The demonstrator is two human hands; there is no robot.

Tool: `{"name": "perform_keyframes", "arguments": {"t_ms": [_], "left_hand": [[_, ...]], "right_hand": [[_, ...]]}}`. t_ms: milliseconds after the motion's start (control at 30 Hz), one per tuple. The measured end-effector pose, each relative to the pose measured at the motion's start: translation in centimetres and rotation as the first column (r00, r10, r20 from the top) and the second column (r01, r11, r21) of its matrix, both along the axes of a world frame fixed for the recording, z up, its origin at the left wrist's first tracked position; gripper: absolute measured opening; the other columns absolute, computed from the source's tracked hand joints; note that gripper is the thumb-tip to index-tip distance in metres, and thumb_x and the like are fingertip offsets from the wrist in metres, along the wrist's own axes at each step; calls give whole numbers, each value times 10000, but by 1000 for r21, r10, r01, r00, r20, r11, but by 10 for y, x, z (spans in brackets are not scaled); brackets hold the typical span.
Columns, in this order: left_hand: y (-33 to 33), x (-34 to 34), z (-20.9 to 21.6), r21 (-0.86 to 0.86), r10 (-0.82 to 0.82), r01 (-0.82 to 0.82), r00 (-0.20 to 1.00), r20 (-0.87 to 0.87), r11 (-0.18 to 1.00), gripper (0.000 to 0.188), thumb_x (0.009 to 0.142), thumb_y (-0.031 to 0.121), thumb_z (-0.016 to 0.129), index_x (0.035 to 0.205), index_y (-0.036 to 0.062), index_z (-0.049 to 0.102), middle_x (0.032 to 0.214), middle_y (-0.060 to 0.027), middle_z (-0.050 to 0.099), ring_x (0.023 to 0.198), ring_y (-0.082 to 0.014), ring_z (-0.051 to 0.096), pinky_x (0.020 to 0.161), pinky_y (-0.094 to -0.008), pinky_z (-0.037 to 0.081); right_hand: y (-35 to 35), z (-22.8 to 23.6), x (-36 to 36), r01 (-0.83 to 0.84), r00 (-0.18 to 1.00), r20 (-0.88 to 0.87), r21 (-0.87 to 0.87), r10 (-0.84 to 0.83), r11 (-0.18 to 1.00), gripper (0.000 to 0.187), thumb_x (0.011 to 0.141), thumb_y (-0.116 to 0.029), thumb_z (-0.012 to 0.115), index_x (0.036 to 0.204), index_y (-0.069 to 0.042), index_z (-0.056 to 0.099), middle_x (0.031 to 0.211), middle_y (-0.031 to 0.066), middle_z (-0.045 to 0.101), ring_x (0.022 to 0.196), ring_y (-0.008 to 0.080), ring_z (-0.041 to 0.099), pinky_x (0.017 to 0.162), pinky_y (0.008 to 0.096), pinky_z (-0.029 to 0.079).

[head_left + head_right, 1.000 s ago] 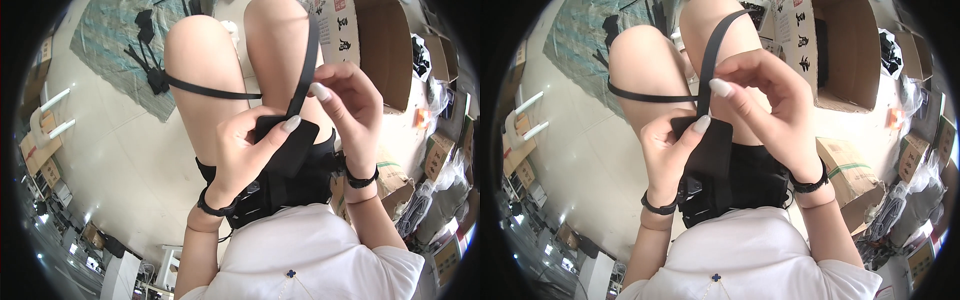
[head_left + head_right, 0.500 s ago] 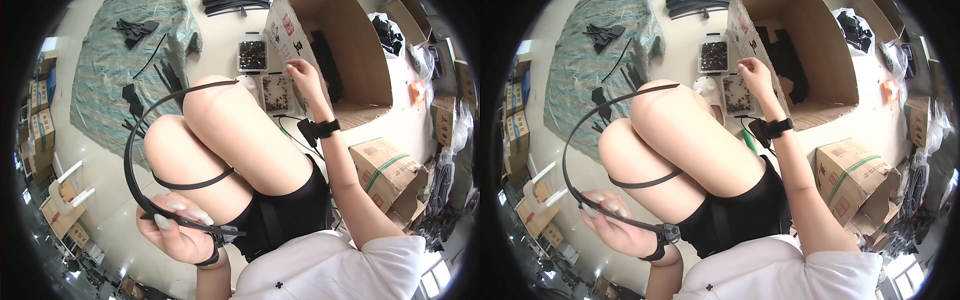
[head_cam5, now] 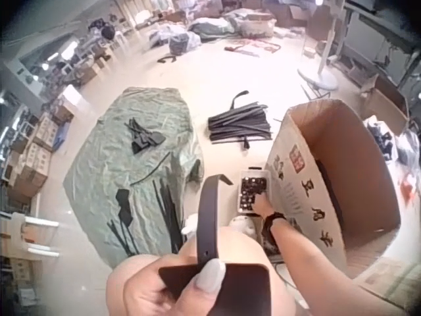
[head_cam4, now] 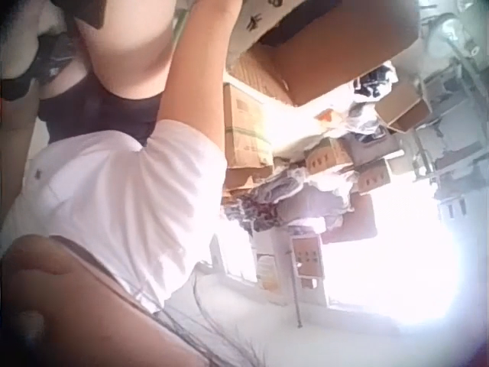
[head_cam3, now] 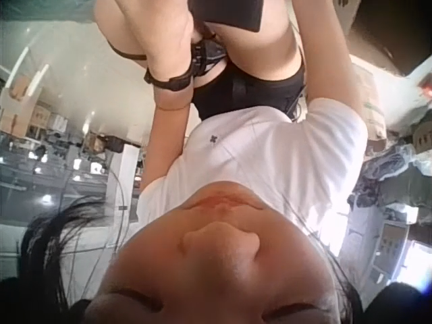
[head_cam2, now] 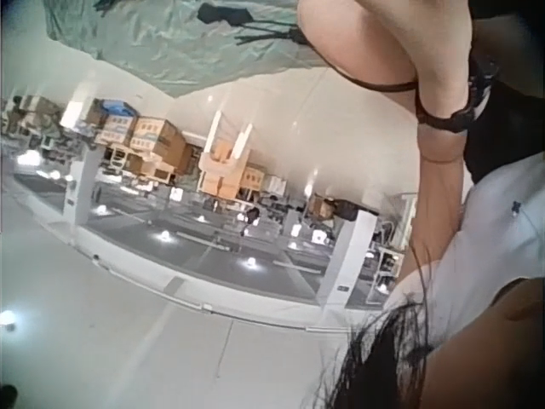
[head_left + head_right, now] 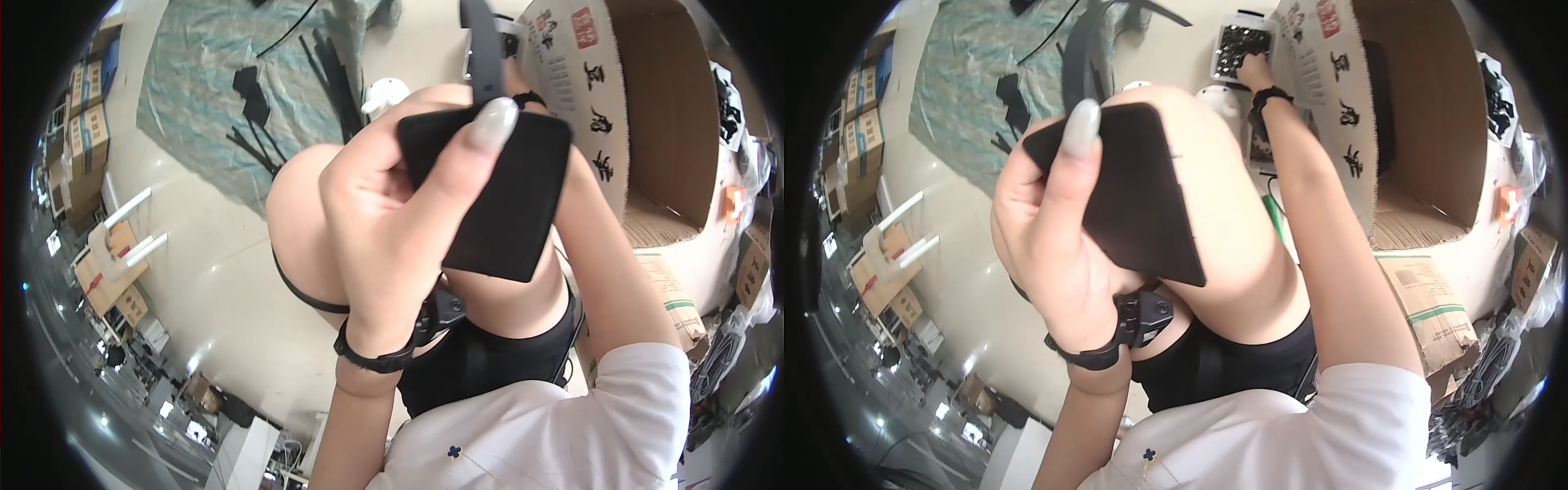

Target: The recorder is assembling black tags by threading black straps through the top openings of the tags.

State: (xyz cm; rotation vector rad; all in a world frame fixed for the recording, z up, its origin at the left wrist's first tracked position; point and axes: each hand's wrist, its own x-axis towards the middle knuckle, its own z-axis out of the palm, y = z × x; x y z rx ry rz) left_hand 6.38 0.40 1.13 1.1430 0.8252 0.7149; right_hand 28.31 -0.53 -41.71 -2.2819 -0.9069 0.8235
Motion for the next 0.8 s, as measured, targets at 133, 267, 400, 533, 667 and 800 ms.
{"name": "perform_keyframes", "arguments": {"t_ms": [133, 267, 400, 533, 667, 800], "left_hand": [[1, 2, -6, 58, -14, 11, 998, 55, 998, 185, 800, 146, 650, 797, -34, 605, 677, 1, 548, 601, -40, 486, 568, -165, 383], [0, 6, -12, 17, 6, -7, 998, 66, 1000, 194, 796, 149, 656, 792, -39, 608, 671, 3, 548, 589, -41, 477, 552, -166, 376], [4, -2, -5, 77, 10, -12, 1000, 27, 997, 203, 792, 150, 662, 800, -47, 616, 675, 0, 564, 574, -34, 467, 532, -165, 369], [-3, 9, -2, 1, -34, 34, 999, 16, 999, 195, 801, 140, 653, 829, -50, 621, 683, 8, 573, 580, -26, 478, 534, -157, 377], [-3, -2, -11, -76, -21, 23, 999, 29, 997, 153, 823, 101, 626, 881, -40, 617, 712, 26, 572, 613, -12, 488, 557, -140, 390], [-1, -11, -11, -33, -35, 37, 998, 47, 999, 180, 810, 95, 643, 924, -42, 620, 728, 29, 566, 639, -13, 493, 572, -139, 400]], "right_hand": [[13, -24, 5, -44, 949, 293, -241, 116, 970, 258, 706, -213, 682, 869, -23, 622, 937, 211, 604, 875, 353, 594, 764, 411, 491], [1, -13, 16, 10, 948, 314, -200, 55, 980, 210, 753, -228, 650, 812, -27, 635, 829, 177, 628, 828, 328, 602, 722, 408, 490], [8, 31, -3, 12, 931, 363, -138, 40, 990, 215, 784, -235, 608, 777, -23, 645, 791, 161, 627, 772, 346, 599, 688, 426, 476], [-17, 62, 32, 24, 877, 475, 106, -72, 994, 205, 776, -218, 606, 745, -20, 652, 760, 161, 620, 741, 341, 591, 668, 407, 475], [-16, 125, -5, 273, 959, -13, 319, -284, 907, 122, 754, -85, 634, 776, 34, 629, 674, 118, 628, 558, 179, 615, 526, 276, 482], [-32, 257, -28, 250, 968, -72, 323, -239, 913, 151, 781, -121, 650, 789, 28, 623, 612, 32, 601, 507, 54, 539, 478, 189, 431]]}}
